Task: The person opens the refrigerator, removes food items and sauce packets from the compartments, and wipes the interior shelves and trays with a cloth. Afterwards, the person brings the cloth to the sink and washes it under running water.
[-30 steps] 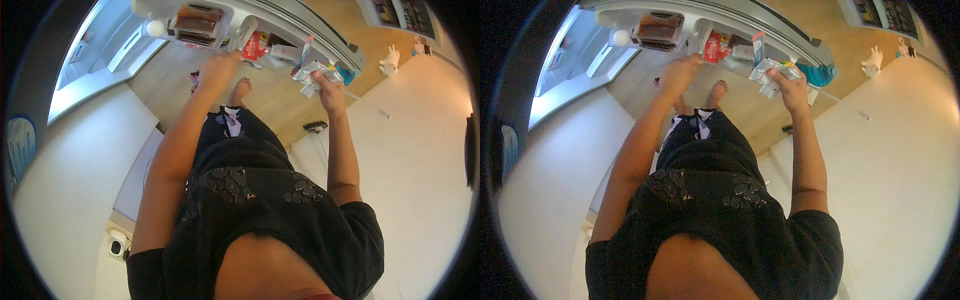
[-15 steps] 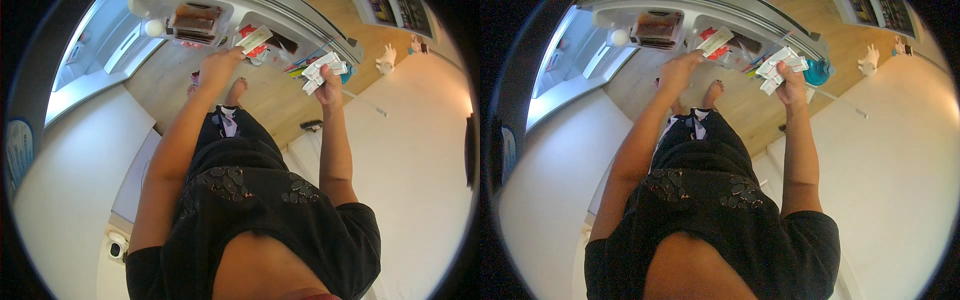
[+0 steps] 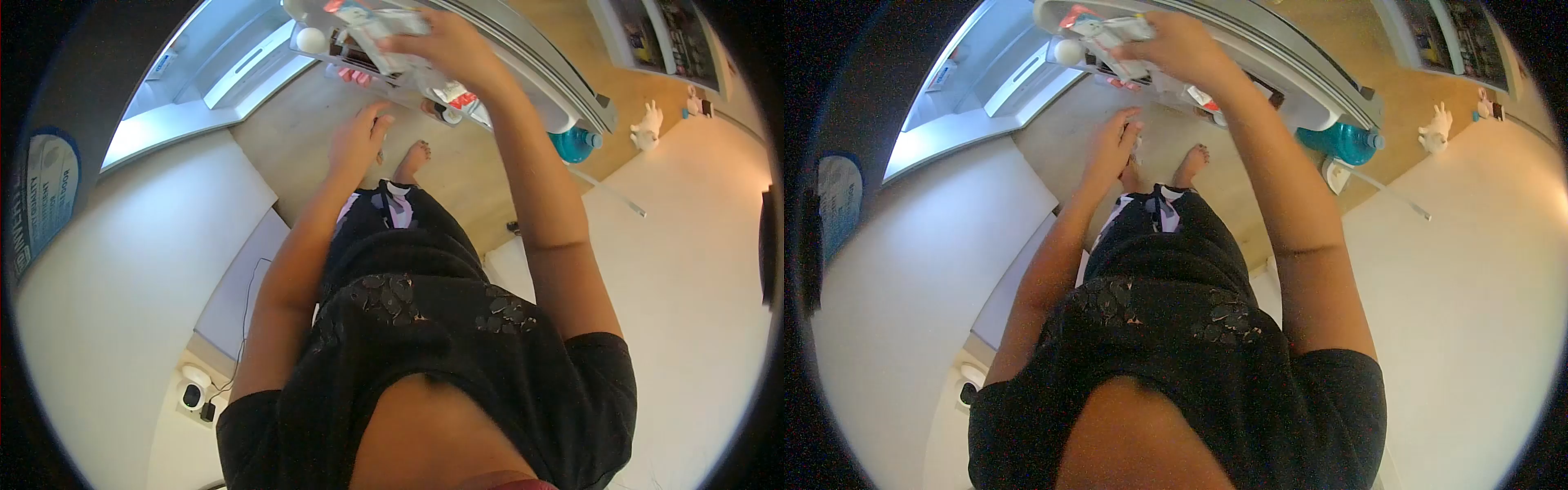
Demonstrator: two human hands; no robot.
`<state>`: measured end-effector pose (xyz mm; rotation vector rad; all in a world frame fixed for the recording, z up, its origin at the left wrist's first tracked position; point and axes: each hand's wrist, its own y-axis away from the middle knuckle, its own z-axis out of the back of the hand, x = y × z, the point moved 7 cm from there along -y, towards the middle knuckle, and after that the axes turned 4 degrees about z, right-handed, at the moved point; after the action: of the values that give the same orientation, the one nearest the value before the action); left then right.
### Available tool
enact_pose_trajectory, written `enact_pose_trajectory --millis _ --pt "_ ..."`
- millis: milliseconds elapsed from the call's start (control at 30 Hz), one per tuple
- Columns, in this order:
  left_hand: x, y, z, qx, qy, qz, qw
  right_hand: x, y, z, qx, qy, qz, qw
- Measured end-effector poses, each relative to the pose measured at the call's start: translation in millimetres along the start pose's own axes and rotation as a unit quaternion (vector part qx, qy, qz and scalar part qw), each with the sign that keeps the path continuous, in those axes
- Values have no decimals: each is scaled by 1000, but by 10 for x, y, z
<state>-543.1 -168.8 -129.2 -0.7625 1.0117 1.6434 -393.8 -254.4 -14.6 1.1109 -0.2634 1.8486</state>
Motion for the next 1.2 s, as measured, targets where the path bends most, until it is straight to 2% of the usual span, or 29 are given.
enact_pose_trajectory --millis 67,100,167,300,367,400,467,500,567,600,667,700,767,833,900,1000,1033,1133,1200 --pt "46 104 145 41 24 121 992 -14 -458 -326 -25 176 79 981" --pt "120 128 158 40 21 119 992 -52 -631 -448 -27 174 81 981" --pt "217 177 229 -3 13 106 994 -165 -842 -715 63 233 23 970" --pt "288 227 323 28 0 153 988 -200 -903 -848 57 269 3 961" --pt "311 230 368 -4 5 121 993 -89 -850 -845 -11 295 120 948" --pt "306 228 378 -1 4 119 993 -135 -830 -883 -13 295 117 948" --pt "378 227 371 6 89 198 976 -81 -744 -897 -73 284 207 933" --pt "437 183 324 19 87 190 978 -80 -711 -886 -81 288 195 934" --pt "524 20 299 -31 147 116 982 1 -568 -891 -110 339 235 904" --pt "447 -30 277 -12 150 111 982 5 -466 -850 -116 346 218 905" --pt "287 -157 360 -26 70 96 993 273 -92 -684 -271 316 339 843" --pt "229 -201 353 -17 69 92 993 232 62 -638 -275 320 332 844" --pt "161 -253 345 -9 119 101 988 -54 422 -429 -241 203 267 911" --pt "121 -270 332 2 81 96 992 -694 853 -116 -307 146 71 938" --pt "93 -268 294 11 43 92 995 -1112 1194 190 -338 273 -16 901" --pt "46 -229 77 39 82 97 991 -1512 1310 342 -315 272 -77 906" --pt "-5 -221 17 38 76 73 994 -1584 1309 331 -318 269 -79 906" --pt "-167 -183 -80 42 51 45 997 -1526 1177 242 -293 331 -83 893" --pt "-218 -176 -124 46 33 39 998 -1596 1129 248 -294 358 -144 875"
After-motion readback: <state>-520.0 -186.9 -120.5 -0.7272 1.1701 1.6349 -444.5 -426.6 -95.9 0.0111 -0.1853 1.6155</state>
